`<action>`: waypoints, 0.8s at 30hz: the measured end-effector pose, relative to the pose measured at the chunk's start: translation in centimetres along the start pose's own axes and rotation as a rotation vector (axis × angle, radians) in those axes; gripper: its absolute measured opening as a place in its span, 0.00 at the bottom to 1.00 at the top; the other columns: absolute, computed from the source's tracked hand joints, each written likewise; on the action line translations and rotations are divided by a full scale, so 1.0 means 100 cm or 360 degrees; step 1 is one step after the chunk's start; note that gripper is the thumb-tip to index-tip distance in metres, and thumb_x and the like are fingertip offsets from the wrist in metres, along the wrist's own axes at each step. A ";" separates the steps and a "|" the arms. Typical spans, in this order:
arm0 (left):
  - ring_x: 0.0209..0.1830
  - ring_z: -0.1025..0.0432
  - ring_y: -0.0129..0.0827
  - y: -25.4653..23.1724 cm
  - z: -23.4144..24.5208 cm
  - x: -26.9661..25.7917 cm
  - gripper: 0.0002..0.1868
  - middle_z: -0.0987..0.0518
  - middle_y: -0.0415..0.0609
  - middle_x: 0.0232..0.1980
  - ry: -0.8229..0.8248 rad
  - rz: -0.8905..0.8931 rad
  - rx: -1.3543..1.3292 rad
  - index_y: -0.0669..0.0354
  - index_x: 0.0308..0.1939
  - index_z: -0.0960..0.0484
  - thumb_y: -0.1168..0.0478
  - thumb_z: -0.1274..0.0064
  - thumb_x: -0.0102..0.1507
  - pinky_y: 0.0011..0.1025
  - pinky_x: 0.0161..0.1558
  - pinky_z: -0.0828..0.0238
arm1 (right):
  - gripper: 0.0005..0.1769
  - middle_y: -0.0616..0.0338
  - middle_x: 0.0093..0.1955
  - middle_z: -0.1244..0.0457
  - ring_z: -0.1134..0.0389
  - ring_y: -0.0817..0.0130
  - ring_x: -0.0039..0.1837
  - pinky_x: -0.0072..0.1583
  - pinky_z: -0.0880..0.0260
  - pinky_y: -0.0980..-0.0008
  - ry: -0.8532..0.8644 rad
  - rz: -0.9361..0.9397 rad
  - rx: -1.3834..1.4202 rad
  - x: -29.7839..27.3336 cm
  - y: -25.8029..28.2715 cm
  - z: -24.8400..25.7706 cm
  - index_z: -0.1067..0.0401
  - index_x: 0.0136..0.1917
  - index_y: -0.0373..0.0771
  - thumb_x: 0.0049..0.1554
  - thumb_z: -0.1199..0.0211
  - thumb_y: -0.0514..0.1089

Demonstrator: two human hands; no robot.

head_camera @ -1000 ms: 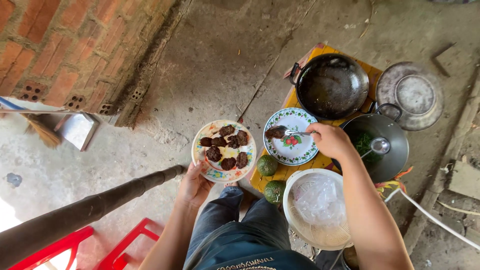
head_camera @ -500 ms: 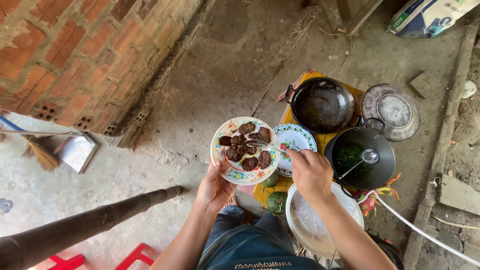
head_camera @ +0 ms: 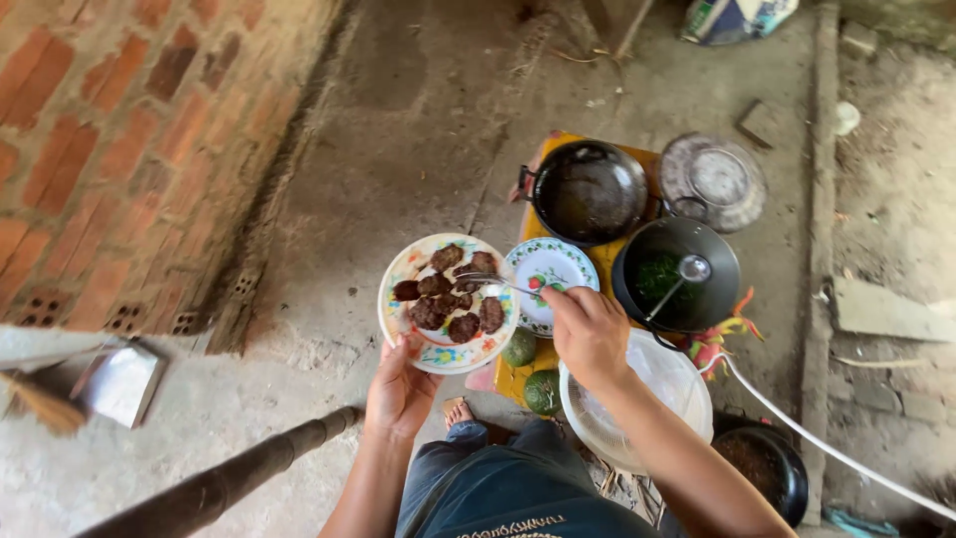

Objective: Serving portions of cooked meat and green soup into bowls and placing them on a dining table.

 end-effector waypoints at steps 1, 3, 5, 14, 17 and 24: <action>0.61 0.28 0.33 0.001 -0.004 -0.001 0.25 0.25 0.40 0.62 0.0015 0.0025 0.0011 0.43 0.72 0.32 0.55 0.52 0.69 0.39 0.57 0.26 | 0.16 0.61 0.45 0.34 0.31 0.58 0.45 0.48 0.31 0.59 -0.0010 -0.0020 -0.0021 -0.004 0.000 0.000 0.20 0.53 0.47 0.53 0.36 0.35; 0.63 0.28 0.36 0.000 -0.009 -0.003 0.26 0.24 0.41 0.66 -0.0038 0.0033 0.0055 0.43 0.71 0.34 0.54 0.53 0.68 0.42 0.59 0.27 | 0.14 0.60 0.43 0.33 0.31 0.58 0.42 0.46 0.31 0.59 0.0075 -0.0050 -0.0009 -0.008 0.001 -0.007 0.20 0.54 0.46 0.54 0.35 0.36; 0.64 0.29 0.37 -0.001 -0.010 -0.003 0.26 0.25 0.41 0.67 -0.0041 0.0058 0.0072 0.43 0.70 0.33 0.53 0.54 0.68 0.43 0.60 0.29 | 0.13 0.59 0.42 0.33 0.30 0.59 0.42 0.45 0.30 0.60 0.0047 -0.0188 0.0071 -0.017 -0.014 -0.009 0.20 0.53 0.46 0.55 0.36 0.37; 0.68 0.32 0.40 -0.008 0.033 -0.004 0.22 0.26 0.44 0.68 -0.0235 0.0113 0.0044 0.47 0.67 0.31 0.54 0.57 0.69 0.48 0.66 0.35 | 0.08 0.52 0.50 0.30 0.28 0.52 0.49 0.52 0.28 0.57 0.0053 -0.1148 0.0037 -0.078 -0.160 -0.050 0.22 0.53 0.46 0.60 0.38 0.43; 0.68 0.32 0.40 -0.011 0.051 -0.008 0.22 0.25 0.46 0.68 -0.0309 0.0130 0.0018 0.51 0.68 0.30 0.54 0.57 0.69 0.47 0.67 0.35 | 0.09 0.53 0.51 0.30 0.29 0.50 0.52 0.52 0.28 0.53 0.0430 -0.1378 -0.0157 -0.110 -0.191 -0.088 0.21 0.52 0.52 0.60 0.39 0.47; 0.68 0.32 0.36 -0.018 0.045 -0.024 0.27 0.26 0.47 0.70 -0.0237 0.0133 0.0126 0.56 0.73 0.32 0.56 0.56 0.69 0.41 0.67 0.37 | 0.12 0.57 0.54 0.29 0.29 0.51 0.58 0.54 0.28 0.51 0.1102 -0.1679 -0.0266 -0.135 -0.218 -0.175 0.23 0.56 0.58 0.60 0.42 0.49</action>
Point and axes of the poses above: each hand's wrist, its own x-axis towards the middle knuckle, its own z-axis out of the back of the hand, y = z × x, the point moved 4 cm from there along x, towards the middle knuckle
